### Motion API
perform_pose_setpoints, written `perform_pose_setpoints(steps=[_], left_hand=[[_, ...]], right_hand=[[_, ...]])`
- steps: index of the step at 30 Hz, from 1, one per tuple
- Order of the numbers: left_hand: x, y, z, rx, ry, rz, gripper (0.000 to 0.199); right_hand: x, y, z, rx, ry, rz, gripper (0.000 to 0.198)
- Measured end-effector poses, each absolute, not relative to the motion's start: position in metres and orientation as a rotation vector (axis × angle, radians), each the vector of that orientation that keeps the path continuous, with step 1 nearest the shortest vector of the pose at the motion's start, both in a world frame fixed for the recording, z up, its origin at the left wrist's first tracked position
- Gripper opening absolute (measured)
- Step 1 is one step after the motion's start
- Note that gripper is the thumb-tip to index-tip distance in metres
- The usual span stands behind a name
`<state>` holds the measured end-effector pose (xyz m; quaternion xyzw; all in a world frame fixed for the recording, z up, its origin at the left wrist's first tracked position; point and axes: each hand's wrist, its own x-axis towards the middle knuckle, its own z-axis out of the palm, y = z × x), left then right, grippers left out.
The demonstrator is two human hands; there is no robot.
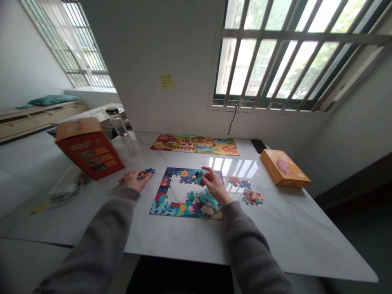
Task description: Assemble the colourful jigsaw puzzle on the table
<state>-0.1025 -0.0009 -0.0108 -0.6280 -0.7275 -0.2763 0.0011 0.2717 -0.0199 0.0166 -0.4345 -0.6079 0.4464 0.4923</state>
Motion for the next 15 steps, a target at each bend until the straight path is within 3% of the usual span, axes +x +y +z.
perform_pose_setpoints(steps=[7,15], left_hand=[[-0.104,-0.010,-0.013,-1.936,-2.365,-0.740,0.045],[-0.037,-0.018,-0.013,-2.379,-1.638,-1.072,0.032]], right_hand=[[0.263,-0.039,0.013,-1.040,-1.240,1.245,0.040],[0.254,-0.043,0.005,-1.117,-1.246,1.234,0.046]])
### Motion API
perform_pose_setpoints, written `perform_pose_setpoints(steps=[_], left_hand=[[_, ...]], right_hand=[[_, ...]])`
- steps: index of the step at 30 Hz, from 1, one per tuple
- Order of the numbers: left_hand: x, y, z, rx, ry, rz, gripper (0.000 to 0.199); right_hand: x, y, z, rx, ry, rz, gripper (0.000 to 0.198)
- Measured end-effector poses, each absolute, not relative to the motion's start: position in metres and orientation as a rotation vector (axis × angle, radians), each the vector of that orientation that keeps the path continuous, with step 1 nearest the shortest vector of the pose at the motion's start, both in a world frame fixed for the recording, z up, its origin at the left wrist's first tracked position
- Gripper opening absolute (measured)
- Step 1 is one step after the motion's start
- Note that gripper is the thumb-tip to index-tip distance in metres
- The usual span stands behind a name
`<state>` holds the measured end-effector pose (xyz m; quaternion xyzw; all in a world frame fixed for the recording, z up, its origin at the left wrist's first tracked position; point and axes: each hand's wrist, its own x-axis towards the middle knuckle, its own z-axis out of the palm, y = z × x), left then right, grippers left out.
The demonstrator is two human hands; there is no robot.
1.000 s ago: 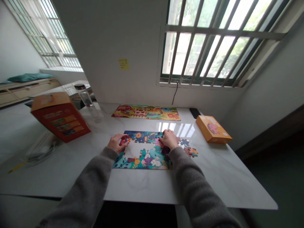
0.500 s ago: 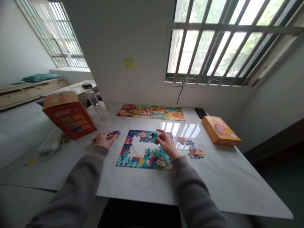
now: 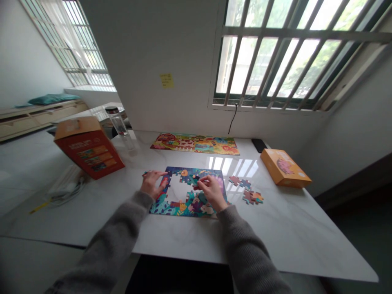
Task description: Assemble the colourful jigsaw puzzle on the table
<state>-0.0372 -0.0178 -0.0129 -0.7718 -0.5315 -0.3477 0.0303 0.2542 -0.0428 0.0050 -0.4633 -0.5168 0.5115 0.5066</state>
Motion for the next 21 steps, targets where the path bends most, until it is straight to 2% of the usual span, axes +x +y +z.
perform_pose_setpoints(steps=[6,13,17,21], left_hand=[[0.018,-0.026,-0.012,-2.630,-1.333,-1.022,0.057],[0.023,-0.024,-0.019,-2.679,-1.209,-1.102,0.054],[0.019,-0.022,-0.025,-2.700,-1.175,-1.131,0.045],[0.014,-0.020,-0.032,-2.709,-1.145,-1.144,0.045]], right_hand=[[0.252,-0.043,0.002,-1.127,-1.357,1.203,0.043],[0.251,-0.047,0.001,-1.103,-1.460,1.246,0.038],[0.251,-0.049,0.005,-1.089,-1.510,1.263,0.036],[0.270,-0.046,0.013,-1.077,-1.488,1.195,0.033]])
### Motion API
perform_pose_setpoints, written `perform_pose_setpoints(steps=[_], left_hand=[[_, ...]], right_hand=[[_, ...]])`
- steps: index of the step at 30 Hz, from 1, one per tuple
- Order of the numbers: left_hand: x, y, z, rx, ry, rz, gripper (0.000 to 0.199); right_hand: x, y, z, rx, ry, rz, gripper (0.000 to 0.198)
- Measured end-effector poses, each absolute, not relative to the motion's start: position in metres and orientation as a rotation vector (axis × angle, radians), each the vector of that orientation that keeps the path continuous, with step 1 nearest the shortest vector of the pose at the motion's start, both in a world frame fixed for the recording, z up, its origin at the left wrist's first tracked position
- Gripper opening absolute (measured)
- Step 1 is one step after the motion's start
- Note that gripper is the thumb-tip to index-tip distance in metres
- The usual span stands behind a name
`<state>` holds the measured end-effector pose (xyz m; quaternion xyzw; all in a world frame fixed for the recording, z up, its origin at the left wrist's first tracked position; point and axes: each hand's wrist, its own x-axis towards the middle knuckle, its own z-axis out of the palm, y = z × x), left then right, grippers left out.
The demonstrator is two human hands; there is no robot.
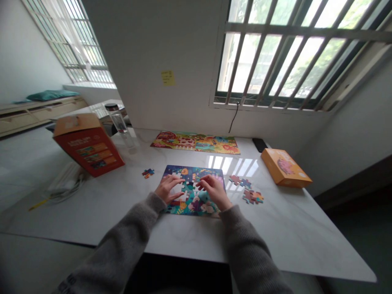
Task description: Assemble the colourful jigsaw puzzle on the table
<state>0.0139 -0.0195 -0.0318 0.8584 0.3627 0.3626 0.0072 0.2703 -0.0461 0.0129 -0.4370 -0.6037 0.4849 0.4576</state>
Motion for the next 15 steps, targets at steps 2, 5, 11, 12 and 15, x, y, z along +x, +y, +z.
perform_pose_setpoints(steps=[2,5,11,12,15], left_hand=[[0.011,-0.019,-0.035,2.692,1.130,1.138,0.044],[0.009,-0.018,-0.039,2.702,1.153,1.128,0.044],[0.007,-0.018,-0.040,2.712,1.264,1.042,0.044],[0.007,-0.019,-0.038,2.709,1.286,1.019,0.043],[0.007,-0.022,-0.034,2.692,1.340,0.956,0.043]], right_hand=[[0.286,-0.043,0.014,-1.111,-1.427,1.125,0.032],[0.305,-0.040,0.010,-1.158,-1.346,1.045,0.032],[0.317,-0.040,0.005,-1.154,-1.303,0.988,0.031],[0.317,-0.040,0.005,-1.157,-1.309,0.979,0.031],[0.318,-0.040,0.006,-1.178,-1.332,0.936,0.029]])
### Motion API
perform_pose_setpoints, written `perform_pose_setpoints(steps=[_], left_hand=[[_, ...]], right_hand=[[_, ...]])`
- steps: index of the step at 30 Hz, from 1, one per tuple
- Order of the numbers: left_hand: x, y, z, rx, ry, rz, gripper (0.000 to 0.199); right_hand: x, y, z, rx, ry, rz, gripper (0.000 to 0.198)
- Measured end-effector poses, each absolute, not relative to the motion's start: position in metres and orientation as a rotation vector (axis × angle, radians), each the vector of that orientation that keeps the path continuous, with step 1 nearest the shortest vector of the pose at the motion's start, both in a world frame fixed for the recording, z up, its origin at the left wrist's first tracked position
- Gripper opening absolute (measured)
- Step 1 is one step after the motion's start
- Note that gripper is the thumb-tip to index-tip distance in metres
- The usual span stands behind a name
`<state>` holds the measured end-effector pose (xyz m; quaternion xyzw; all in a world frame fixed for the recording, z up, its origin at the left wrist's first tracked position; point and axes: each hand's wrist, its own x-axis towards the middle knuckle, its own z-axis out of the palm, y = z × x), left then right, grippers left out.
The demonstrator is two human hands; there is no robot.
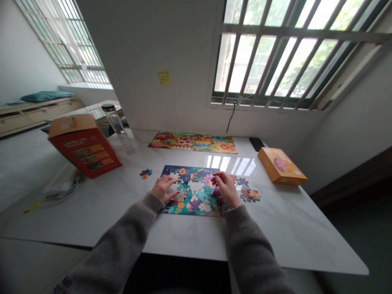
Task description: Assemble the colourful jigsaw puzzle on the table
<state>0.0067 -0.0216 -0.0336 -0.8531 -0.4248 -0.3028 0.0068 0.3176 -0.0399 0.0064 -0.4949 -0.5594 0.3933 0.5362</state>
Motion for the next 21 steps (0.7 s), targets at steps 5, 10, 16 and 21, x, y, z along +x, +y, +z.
perform_pose_setpoints(steps=[5,10,16,21], left_hand=[[0.007,-0.025,-0.028,-2.686,-1.373,-0.932,0.042],[0.009,-0.026,-0.025,-2.706,-1.334,-0.999,0.041],[0.013,-0.026,-0.025,-2.691,-1.242,-1.153,0.041],[0.018,-0.026,-0.027,-2.690,-1.159,-1.224,0.042]], right_hand=[[0.318,-0.042,0.009,-1.233,-1.431,0.836,0.025],[0.312,-0.047,0.007,-1.334,-1.624,0.667,0.021],[0.280,-0.058,0.007,-1.210,-1.788,0.814,0.024],[0.257,-0.064,0.003,-1.127,-1.784,0.968,0.028]])
